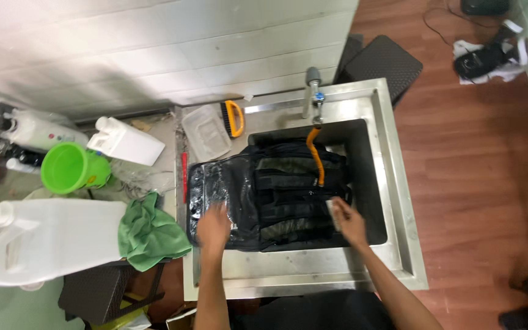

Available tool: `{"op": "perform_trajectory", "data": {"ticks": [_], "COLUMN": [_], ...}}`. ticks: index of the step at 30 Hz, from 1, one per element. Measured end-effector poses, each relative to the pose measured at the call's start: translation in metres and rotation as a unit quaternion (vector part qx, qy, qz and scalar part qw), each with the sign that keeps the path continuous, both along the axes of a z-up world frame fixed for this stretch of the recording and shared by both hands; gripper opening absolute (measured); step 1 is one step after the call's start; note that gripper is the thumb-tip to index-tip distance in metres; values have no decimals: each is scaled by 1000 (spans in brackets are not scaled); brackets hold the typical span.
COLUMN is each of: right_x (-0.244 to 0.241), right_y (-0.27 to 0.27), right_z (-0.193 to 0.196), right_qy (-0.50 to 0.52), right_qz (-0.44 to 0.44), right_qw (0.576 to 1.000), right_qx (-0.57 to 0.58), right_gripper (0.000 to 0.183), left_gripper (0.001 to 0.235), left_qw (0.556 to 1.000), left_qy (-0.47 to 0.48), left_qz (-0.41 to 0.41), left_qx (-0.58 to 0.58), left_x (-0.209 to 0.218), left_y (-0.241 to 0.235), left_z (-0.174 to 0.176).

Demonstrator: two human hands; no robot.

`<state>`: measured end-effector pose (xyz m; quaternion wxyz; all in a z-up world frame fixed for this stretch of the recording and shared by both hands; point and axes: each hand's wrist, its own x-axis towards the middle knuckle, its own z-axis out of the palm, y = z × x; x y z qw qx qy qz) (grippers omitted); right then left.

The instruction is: The person scrubs a black backpack in a stainless steel sink using a white brush and running water. They scrub the exterior and interior, rinse the bag, and then use a small rectangular sponge to scrub the surface before rinsing again.

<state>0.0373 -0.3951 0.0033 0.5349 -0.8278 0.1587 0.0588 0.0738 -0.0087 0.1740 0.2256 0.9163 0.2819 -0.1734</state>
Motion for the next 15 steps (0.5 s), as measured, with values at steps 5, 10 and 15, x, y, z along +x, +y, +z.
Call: {"op": "perform_trajectory", "data": {"ticks": [5, 10, 15], "right_x": [-15, -26, -22], "right_y": [-53, -35, -46], "right_z": [-25, -2, -5], "right_qy": [209, 155, 139], "right_qz": [-124, -301, -323], "right_qw": [967, 896, 863], "right_qx": [73, 286, 363], "right_gripper": [49, 42, 42], "left_gripper": [66, 66, 57], "left_qw": [919, 879, 869], "left_qy": [-251, -264, -303], "left_qz": [-283, -317, -283], "left_qx": [114, 237, 269], "left_x": [122, 139, 122], "left_y": [-44, -26, -18], "left_z": [-26, -66, -74]}}
